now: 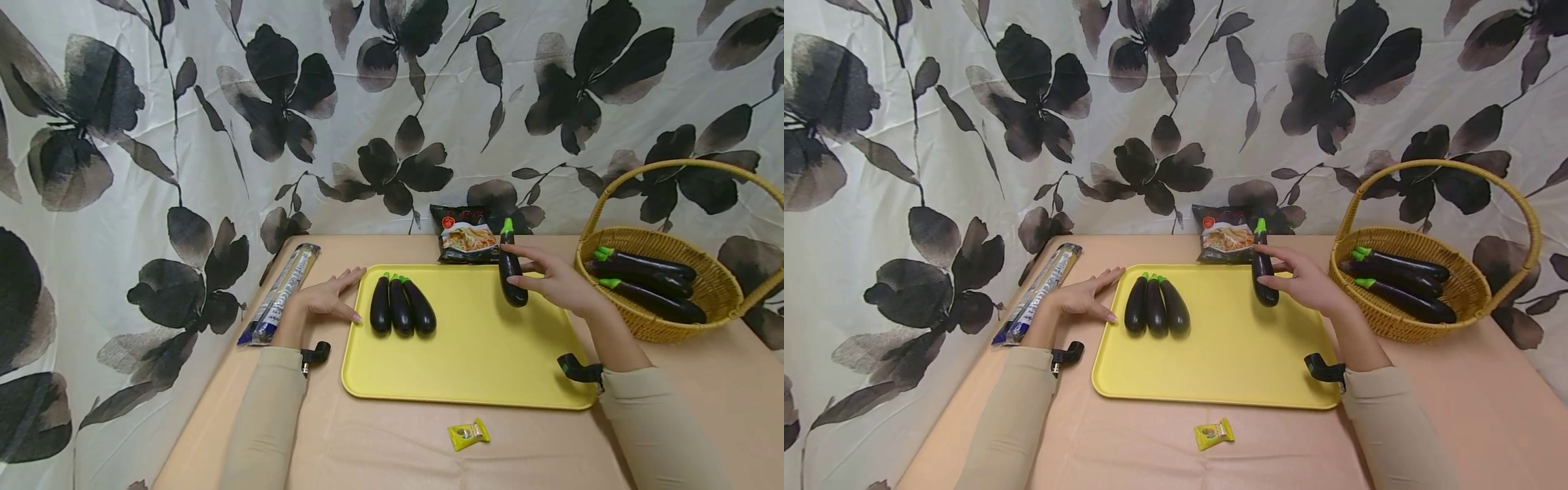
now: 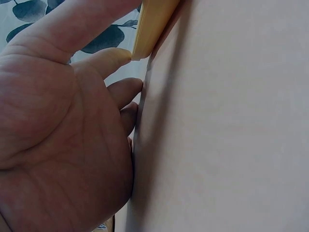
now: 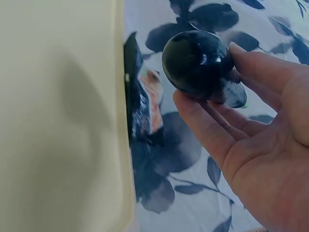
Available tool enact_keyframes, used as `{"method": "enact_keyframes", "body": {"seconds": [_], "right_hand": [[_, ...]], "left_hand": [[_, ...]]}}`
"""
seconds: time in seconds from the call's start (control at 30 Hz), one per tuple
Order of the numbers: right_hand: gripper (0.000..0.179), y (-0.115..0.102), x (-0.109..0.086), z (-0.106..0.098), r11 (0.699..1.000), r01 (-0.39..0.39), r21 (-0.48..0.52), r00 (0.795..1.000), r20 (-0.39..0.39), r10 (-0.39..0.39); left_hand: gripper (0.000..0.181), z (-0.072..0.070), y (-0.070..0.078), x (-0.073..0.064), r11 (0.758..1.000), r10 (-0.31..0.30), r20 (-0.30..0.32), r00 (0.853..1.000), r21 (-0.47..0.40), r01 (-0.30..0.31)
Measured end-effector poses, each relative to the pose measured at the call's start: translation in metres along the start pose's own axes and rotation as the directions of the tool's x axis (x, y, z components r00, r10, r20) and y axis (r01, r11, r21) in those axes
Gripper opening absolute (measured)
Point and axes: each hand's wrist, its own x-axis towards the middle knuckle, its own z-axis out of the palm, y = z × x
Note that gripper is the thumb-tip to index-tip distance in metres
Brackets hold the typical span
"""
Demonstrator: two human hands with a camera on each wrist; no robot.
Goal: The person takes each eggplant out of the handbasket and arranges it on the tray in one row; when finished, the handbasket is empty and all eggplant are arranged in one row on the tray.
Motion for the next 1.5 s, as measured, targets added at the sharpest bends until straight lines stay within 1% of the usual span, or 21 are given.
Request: {"method": "enact_keyframes", "body": {"seconds": [0.2, 0.37, 0.5, 0.63, 0.87, 1.03, 1.23, 1.5], "right_hand": [[0.062, -0.002, 0.014, 0.020, 0.997, 0.062, -0.047, 0.997, 0.046, -0.060], [0.062, 0.000, 0.024, 0.038, 0.997, 0.069, -0.032, 0.993, 0.098, -0.066], [0.061, -0.001, 0.028, 0.050, 0.996, 0.089, -0.021, 0.987, 0.136, -0.085], [0.063, -0.003, 0.031, 0.059, 0.996, 0.087, -0.035, 0.982, 0.169, -0.080], [0.062, -0.009, 0.032, 0.071, 0.995, 0.072, -0.072, 0.972, 0.231, -0.053], [0.063, -0.011, 0.038, 0.078, 0.995, 0.059, -0.081, 0.968, 0.249, -0.037], [0.062, -0.015, 0.045, 0.087, 0.989, 0.088, -0.120, 0.963, 0.264, -0.054], [0.061, -0.016, 0.056, 0.096, 0.988, 0.090, -0.124, 0.948, 0.314, -0.047]], "left_hand": [[0.130, 0.000, 0.000, -0.001, 1.000, -0.009, -0.002, 1.000, -0.007, 0.009], [0.130, -0.001, -0.001, 0.000, 1.000, -0.010, -0.008, 1.000, -0.011, 0.009], [0.130, -0.001, -0.001, 0.000, 1.000, -0.015, -0.008, 1.000, -0.006, 0.015], [0.129, -0.001, -0.001, 0.000, 1.000, -0.018, -0.007, 1.000, -0.005, 0.018], [0.129, 0.000, -0.002, 0.001, 1.000, -0.014, -0.003, 1.000, -0.003, 0.014], [0.130, 0.000, -0.001, 0.001, 1.000, -0.018, -0.001, 1.000, -0.015, 0.018], [0.129, 0.000, -0.003, 0.003, 1.000, -0.013, -0.006, 1.000, -0.010, 0.013], [0.129, 0.000, -0.004, 0.003, 1.000, -0.007, -0.009, 1.000, -0.014, 0.006]]}}
